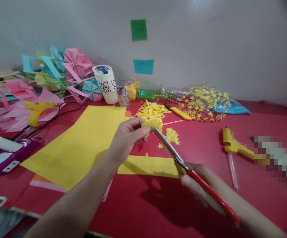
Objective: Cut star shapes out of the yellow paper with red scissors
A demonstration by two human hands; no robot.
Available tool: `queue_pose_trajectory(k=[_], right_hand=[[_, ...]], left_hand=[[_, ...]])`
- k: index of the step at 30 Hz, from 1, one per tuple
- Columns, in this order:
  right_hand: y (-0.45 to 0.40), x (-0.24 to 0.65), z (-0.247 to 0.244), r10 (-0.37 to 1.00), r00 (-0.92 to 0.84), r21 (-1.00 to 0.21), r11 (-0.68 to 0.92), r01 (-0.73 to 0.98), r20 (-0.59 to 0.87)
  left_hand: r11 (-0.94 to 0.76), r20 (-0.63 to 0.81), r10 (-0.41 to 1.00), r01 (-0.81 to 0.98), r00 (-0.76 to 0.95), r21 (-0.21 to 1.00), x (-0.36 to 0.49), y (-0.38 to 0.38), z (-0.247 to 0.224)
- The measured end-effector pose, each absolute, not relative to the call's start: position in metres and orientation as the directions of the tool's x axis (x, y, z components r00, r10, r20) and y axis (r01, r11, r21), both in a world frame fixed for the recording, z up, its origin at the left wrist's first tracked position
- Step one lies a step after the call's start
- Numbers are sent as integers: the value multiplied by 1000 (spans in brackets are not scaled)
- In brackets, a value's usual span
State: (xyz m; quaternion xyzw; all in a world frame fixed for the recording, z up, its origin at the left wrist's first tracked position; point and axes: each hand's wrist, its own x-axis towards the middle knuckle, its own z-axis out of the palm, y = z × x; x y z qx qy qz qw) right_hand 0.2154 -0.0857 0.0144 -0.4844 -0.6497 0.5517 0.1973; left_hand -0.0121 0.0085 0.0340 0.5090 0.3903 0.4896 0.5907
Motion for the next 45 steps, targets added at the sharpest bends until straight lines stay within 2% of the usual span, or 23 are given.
queue_pose_trajectory(k=[45], right_hand=[[-82, 216, 24, 849, -427, -881, -89, 464, -310]], left_hand=[[33, 3, 974, -155, 225, 987, -8, 9, 33]])
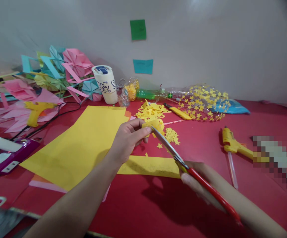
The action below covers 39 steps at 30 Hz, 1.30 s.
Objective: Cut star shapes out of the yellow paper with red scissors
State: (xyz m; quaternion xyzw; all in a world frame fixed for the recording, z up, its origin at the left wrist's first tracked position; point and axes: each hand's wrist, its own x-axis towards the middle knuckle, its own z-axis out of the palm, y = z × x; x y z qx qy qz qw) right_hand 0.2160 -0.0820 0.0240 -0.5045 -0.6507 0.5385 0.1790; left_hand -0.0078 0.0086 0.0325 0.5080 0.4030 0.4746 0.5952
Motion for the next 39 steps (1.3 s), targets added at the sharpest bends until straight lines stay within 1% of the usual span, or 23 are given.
queue_pose_trajectory(k=[6, 12, 19, 27, 39], right_hand=[[-81, 213, 26, 854, -413, -879, -102, 466, -318], [-84, 209, 29, 887, -314, -878, -176, 446, -338], [-84, 208, 33, 874, -324, -860, -178, 478, -361], [-84, 210, 31, 871, -319, -857, -194, 476, -374], [-83, 211, 31, 855, -310, -838, -226, 497, -415]], left_hand=[[13, 25, 968, -148, 250, 989, -10, 9, 30], [28, 7, 966, -132, 258, 991, -13, 9, 32], [22, 17, 965, -147, 262, 989, -16, 10, 34], [20, 23, 966, -158, 259, 987, -16, 11, 32], [19, 19, 964, -139, 264, 990, -15, 11, 33]])
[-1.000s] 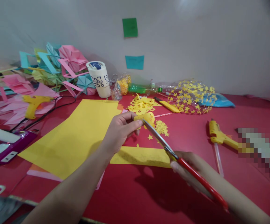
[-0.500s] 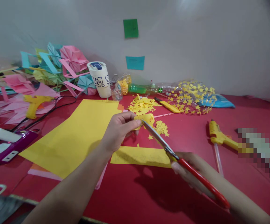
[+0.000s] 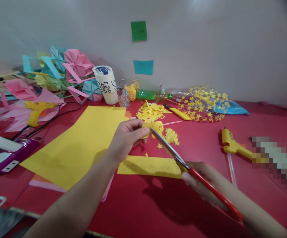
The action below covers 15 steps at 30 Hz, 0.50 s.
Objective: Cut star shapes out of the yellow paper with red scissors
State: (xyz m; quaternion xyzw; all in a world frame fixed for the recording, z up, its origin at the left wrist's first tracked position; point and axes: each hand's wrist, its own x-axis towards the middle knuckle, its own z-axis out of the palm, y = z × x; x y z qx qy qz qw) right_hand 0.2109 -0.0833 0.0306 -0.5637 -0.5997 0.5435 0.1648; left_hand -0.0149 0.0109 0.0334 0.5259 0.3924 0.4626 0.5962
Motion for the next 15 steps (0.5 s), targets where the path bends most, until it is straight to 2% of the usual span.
queue_pose_trajectory(k=[15], right_hand=[[-83, 213, 25, 869, -359, -885, -168, 435, -341]], left_hand=[[5, 50, 948, -171, 315, 985, -12, 8, 29]])
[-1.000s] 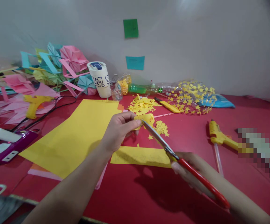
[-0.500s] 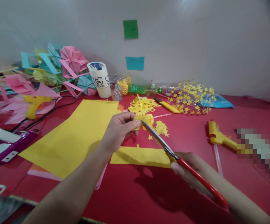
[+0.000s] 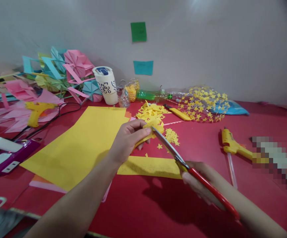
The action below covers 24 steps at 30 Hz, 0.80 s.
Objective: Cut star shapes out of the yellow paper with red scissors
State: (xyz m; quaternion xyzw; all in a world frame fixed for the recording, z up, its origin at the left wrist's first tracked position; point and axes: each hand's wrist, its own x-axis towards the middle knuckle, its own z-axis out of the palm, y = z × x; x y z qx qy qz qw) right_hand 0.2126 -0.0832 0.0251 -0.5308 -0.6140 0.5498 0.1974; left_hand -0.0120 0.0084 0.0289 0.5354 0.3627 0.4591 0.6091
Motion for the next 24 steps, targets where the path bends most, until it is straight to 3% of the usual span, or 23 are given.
queue_pose_trajectory(k=[5, 14, 24], right_hand=[[-84, 215, 16, 849, -451, -917, -89, 388, -274], [-85, 214, 18, 850, -450, -911, -78, 404, -273], [-86, 213, 20, 863, -387, -901, -156, 405, -324]], left_hand=[[20, 54, 934, -204, 353, 979, -4, 4, 20], [27, 43, 933, -190, 357, 981, -3, 2, 21], [110, 0, 915, -250, 403, 962, -3, 1, 21]])
